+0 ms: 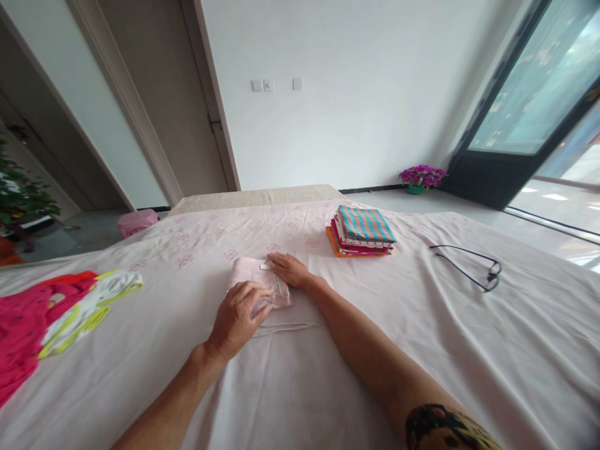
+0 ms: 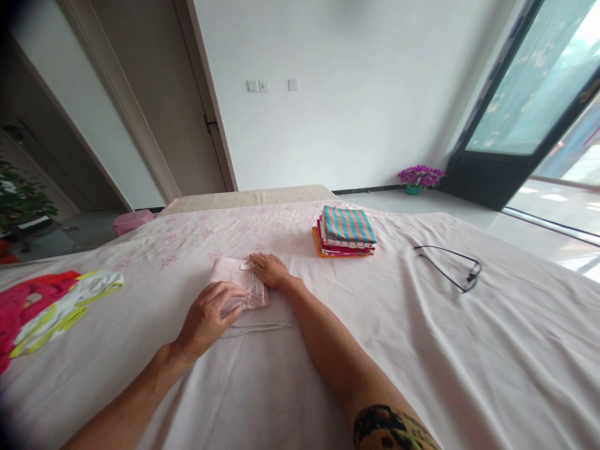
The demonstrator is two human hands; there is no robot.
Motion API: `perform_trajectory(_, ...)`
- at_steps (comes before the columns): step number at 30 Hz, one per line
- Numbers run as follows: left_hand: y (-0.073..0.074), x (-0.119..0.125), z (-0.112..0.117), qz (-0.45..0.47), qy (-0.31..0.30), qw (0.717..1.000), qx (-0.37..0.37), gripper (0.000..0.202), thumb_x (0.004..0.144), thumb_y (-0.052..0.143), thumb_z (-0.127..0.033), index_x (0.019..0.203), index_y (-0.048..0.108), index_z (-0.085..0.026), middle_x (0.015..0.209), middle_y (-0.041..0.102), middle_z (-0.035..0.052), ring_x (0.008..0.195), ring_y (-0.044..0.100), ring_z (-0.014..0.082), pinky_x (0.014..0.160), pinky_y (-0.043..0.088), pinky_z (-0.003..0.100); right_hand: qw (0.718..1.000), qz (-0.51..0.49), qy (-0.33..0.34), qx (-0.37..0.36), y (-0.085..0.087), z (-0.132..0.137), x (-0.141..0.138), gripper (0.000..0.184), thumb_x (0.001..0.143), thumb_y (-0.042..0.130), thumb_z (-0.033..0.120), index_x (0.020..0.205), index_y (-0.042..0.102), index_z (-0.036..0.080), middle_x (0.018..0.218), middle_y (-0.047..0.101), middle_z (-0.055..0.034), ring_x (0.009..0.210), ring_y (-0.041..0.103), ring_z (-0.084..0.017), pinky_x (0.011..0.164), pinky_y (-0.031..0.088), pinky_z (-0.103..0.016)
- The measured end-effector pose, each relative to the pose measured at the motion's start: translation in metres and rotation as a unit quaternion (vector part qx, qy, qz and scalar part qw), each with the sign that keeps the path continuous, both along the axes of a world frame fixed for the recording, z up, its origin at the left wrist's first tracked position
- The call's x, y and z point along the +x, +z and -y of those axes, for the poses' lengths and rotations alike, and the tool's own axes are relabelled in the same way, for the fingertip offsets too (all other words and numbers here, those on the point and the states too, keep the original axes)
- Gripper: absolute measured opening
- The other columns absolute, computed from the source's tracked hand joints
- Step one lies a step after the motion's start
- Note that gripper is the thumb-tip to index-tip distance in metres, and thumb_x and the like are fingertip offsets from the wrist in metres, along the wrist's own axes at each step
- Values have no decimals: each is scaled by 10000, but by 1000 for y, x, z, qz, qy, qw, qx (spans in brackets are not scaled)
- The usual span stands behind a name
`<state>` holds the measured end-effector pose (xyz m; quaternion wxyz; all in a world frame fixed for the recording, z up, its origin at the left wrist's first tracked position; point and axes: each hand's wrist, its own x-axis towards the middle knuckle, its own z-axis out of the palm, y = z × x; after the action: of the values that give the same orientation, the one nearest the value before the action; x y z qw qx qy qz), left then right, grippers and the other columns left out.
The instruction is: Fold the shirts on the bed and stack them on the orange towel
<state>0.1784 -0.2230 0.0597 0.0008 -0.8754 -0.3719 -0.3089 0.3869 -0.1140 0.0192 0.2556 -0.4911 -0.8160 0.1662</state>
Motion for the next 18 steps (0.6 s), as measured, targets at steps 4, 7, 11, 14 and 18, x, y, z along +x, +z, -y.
perform_trajectory(4,4,12,1,-30,-7,1000,8,250,834,703,-282,1074,650,-236,1018,670,54,989,614,231,898,496,391,1000,2,-4,7,0,-1,0,443,1010,442,372,1404,534,192,1452,540,-90,1372,458,-230,1170,283,-391)
perform_trajectory(7,0,32,0,-45,11,999,5,288,831,703,-263,1110,639,-238,1046,661,56,1006,608,238,909,497,403,1000,-1,-9,13,3,0,-1,408,1011,443,364,1376,560,224,1417,577,-69,1328,505,-227,1141,326,-383)
perform_trajectory(11,-8,47,-3,-51,19,998,-27,317,838,684,-233,1150,629,-222,1138,653,66,1072,598,239,947,504,408,1000,14,-5,27,2,0,0,398,1009,444,329,1367,566,209,1409,583,-78,1326,505,-223,1143,317,-385)
perform_trajectory(14,-13,42,-4,-65,22,997,-20,483,826,697,-259,1288,565,-206,1302,611,105,1214,558,271,1036,471,445,999,15,4,36,1,-2,2,382,1012,425,293,1349,582,208,1389,601,-75,1322,507,-207,1141,316,-376)
perform_trajectory(18,-14,32,-6,-147,50,988,9,479,850,632,-213,1319,557,-148,1371,588,169,1284,534,315,1109,408,497,999,-12,2,36,3,-2,6,365,1005,417,285,1288,635,213,1323,648,-67,1231,580,-203,1090,377,-339)
